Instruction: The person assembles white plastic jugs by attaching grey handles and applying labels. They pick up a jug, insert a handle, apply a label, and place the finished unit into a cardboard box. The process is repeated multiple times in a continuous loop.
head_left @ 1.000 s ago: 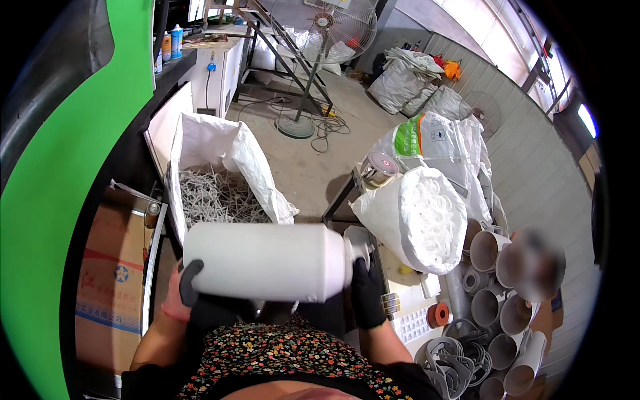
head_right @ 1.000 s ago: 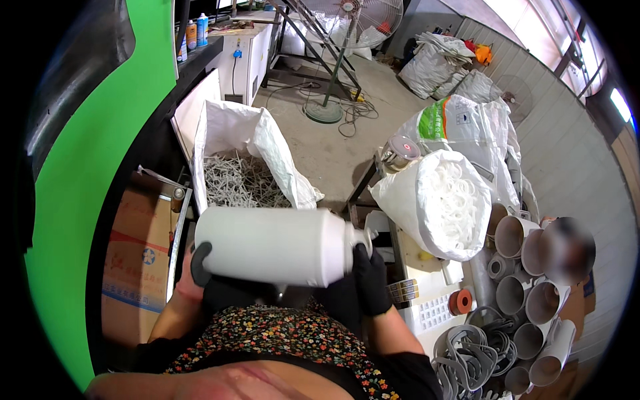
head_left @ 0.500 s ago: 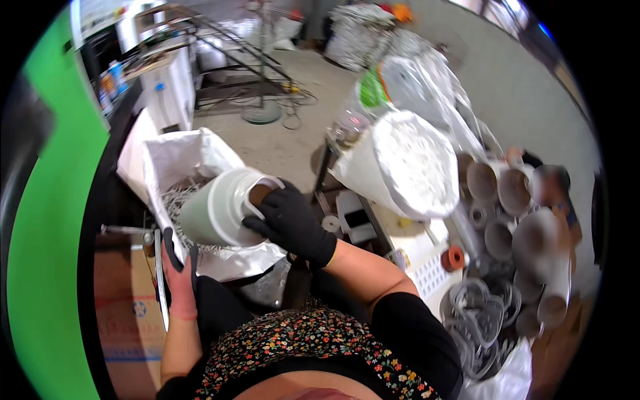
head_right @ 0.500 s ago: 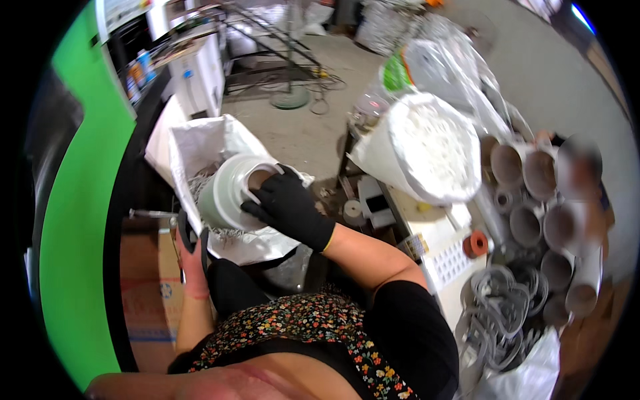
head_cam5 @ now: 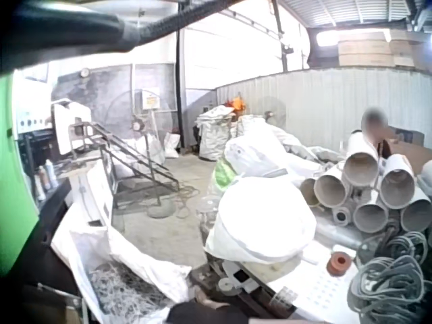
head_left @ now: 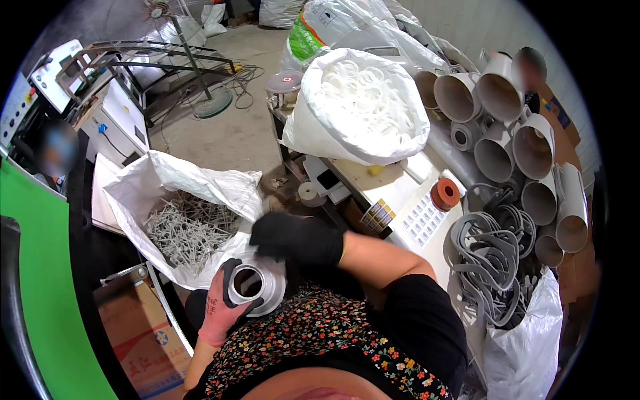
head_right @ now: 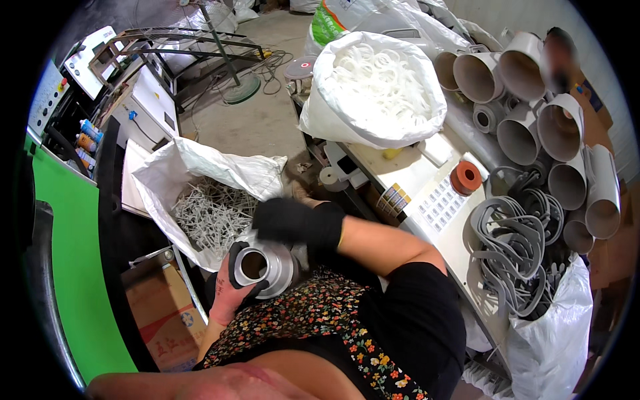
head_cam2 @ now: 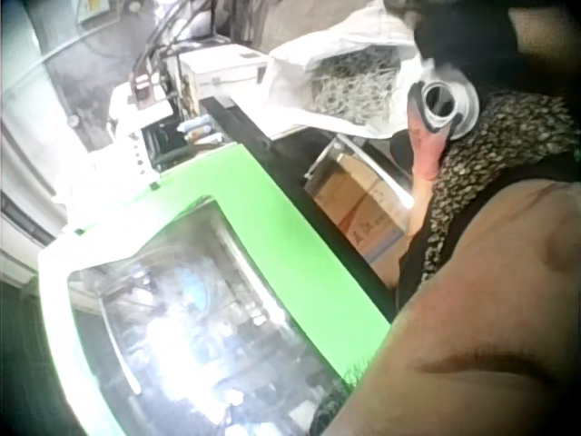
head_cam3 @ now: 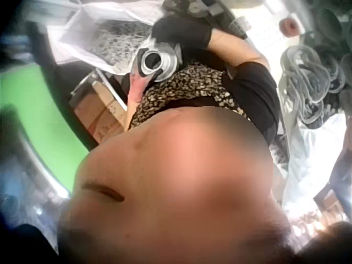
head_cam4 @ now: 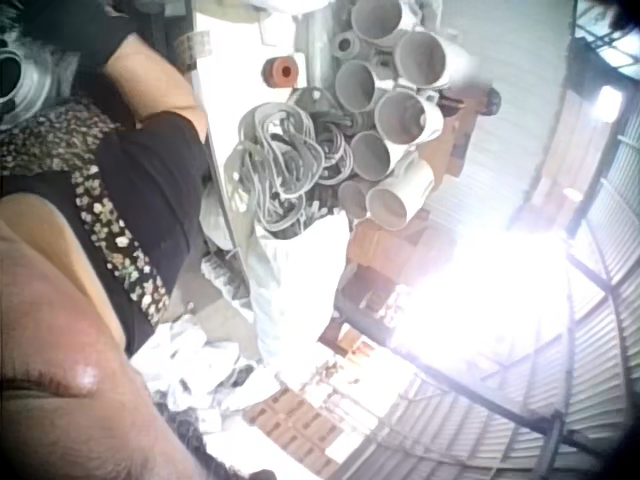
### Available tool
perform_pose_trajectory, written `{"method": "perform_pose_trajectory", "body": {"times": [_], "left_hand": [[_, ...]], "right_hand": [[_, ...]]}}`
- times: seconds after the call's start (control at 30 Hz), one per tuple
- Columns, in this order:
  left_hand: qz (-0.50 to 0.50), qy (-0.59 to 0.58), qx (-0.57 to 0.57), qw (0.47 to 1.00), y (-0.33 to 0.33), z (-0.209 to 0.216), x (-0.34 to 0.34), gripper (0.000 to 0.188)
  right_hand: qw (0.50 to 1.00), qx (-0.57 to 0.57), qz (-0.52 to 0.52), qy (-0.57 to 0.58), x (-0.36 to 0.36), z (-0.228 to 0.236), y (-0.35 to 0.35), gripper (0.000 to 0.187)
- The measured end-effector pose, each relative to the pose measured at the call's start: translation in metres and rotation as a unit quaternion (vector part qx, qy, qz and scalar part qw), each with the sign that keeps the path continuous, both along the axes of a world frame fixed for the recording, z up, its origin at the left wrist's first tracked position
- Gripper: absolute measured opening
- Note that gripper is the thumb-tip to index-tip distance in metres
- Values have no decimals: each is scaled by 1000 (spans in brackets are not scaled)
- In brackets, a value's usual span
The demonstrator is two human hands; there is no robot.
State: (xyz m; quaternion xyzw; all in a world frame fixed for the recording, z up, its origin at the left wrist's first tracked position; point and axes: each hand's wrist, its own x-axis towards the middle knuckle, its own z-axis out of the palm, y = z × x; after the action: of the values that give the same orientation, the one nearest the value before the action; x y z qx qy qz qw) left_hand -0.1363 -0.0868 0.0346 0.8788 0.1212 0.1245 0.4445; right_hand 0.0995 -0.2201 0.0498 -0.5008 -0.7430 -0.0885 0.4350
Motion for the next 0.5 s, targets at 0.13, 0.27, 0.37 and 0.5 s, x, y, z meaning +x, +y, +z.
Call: {"method": "perform_pose_trajectory", "body": {"times": [0.13,0.27,0.37,0.5], "left_hand": [[61,-44,-90,993,6,-18,-15,96],[80,-22,-38,996,3,-10,-14,96],[114,-48,-95,988,-10,-3,-8,84],[129,-22,-18,991,-7,0,-15,85]], "right_hand": [[912,-9,-301,278,172,-17,-6,22],[793,-13,-609,-8,278,-27,-32,17],[793,-121,-597,-13,303,-43,-43,15],[842,44,-537,0,245,-7,-46,14]]}}
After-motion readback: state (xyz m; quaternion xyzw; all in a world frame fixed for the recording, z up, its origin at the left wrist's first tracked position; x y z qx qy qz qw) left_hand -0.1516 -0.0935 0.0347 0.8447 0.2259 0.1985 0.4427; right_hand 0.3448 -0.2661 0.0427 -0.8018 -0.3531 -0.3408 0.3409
